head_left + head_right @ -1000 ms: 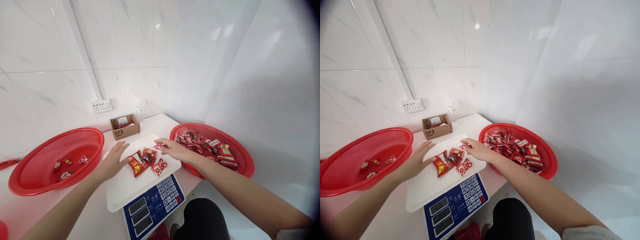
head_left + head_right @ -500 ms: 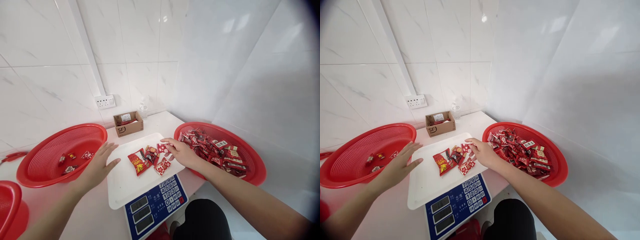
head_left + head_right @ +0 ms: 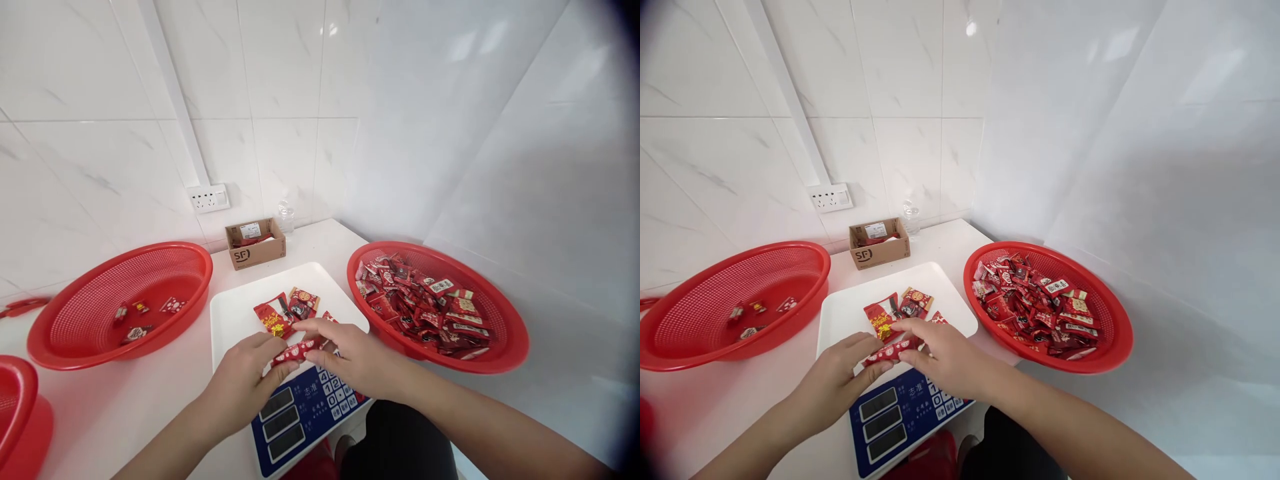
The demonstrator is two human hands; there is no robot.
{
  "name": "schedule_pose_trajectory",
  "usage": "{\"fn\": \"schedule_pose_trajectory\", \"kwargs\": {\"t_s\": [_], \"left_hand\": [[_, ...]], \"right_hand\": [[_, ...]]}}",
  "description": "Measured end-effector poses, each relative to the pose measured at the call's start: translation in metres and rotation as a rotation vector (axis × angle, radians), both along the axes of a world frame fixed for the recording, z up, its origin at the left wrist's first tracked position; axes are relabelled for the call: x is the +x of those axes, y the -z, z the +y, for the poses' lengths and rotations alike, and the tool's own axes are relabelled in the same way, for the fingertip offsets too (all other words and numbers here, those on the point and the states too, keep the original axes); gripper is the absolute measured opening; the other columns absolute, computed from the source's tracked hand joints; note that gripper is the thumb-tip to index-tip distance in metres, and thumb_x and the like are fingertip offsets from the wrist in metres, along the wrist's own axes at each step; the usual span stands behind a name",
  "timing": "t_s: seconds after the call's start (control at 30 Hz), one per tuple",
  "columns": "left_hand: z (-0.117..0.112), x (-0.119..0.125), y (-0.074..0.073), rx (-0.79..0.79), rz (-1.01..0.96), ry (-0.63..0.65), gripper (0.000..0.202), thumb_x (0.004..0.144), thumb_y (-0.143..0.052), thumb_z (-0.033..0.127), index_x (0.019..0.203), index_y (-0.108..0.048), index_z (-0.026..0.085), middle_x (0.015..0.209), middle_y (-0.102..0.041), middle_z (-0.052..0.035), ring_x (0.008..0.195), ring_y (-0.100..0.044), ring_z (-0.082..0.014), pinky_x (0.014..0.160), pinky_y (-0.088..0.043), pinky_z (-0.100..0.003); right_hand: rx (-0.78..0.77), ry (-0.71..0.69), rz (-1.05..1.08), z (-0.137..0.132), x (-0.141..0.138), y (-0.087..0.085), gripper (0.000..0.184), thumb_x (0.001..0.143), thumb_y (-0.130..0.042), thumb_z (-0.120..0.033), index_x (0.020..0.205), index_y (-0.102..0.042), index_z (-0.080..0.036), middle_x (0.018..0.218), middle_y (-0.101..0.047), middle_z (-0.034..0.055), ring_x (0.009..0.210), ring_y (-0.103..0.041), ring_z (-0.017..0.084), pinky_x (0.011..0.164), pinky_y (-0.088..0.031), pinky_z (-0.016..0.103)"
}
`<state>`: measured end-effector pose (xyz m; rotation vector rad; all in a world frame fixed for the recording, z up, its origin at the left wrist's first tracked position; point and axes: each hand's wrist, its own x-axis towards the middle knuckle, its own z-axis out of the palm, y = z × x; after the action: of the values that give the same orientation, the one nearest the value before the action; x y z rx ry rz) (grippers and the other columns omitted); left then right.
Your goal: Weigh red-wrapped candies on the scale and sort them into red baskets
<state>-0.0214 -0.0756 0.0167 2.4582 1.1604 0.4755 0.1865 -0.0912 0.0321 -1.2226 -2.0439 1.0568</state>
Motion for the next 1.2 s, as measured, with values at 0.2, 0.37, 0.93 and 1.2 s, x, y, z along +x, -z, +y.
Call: {"fn": "schedule_pose_trajectory", "kwargs": {"t_s": [0.2,0.37,0.93,1.2], "left_hand": [[0.006,0.000,0.028,0.280,0.149,0.116,0.059,0.082,-0.047,0.056,0.132,-0.040,0.027,0.142,-0.036,-0.0120,0.131,-0.029,-0.0354,0.100,-0.034,-0.057],[0.020,0.007,0.035,0.281,0.228,0.156,0.073,0.080,-0.037,0.066,0.142,-0.018,0.033,0.152,-0.014,-0.0077,0.137,-0.006,-0.0357,0.106,-0.017,-0.061],[0.070,-0.019,0.024,0.250,0.349,-0.134,0.062,0.089,-0.026,0.058,0.143,-0.022,0.028,0.151,-0.017,-0.0100,0.138,-0.007,-0.0299,0.108,-0.013,-0.056],[0.058,-0.143,0.034,0.255,0.517,-0.751,0.060,0.089,-0.033,0.048,0.139,-0.032,0.017,0.142,-0.038,-0.0120,0.135,-0.021,-0.0329,0.105,-0.016,-0.059]], "right_hand": [[0.239,0.185,-0.116,0.006,0.019,0.021,0.035,0.089,-0.043,-0.035,0.119,-0.055,-0.024,0.121,-0.058,0.0067,0.113,-0.052,0.022,0.098,-0.040,0.039],[0.251,0.340,-0.145,0.000,0.036,0.022,0.035,0.087,-0.044,-0.039,0.117,-0.055,-0.024,0.119,-0.059,0.0064,0.111,-0.053,0.021,0.092,-0.045,0.037],[0.179,0.752,-0.378,-0.023,0.126,0.063,0.045,0.082,-0.043,-0.052,0.117,-0.055,-0.026,0.121,-0.061,0.0050,0.114,-0.054,0.027,0.093,-0.046,0.042],[0.240,0.608,-0.429,-0.024,0.158,0.120,0.050,0.083,-0.041,-0.055,0.122,-0.052,-0.026,0.121,-0.061,0.0044,0.113,-0.054,0.027,0.098,-0.042,0.045]]}}
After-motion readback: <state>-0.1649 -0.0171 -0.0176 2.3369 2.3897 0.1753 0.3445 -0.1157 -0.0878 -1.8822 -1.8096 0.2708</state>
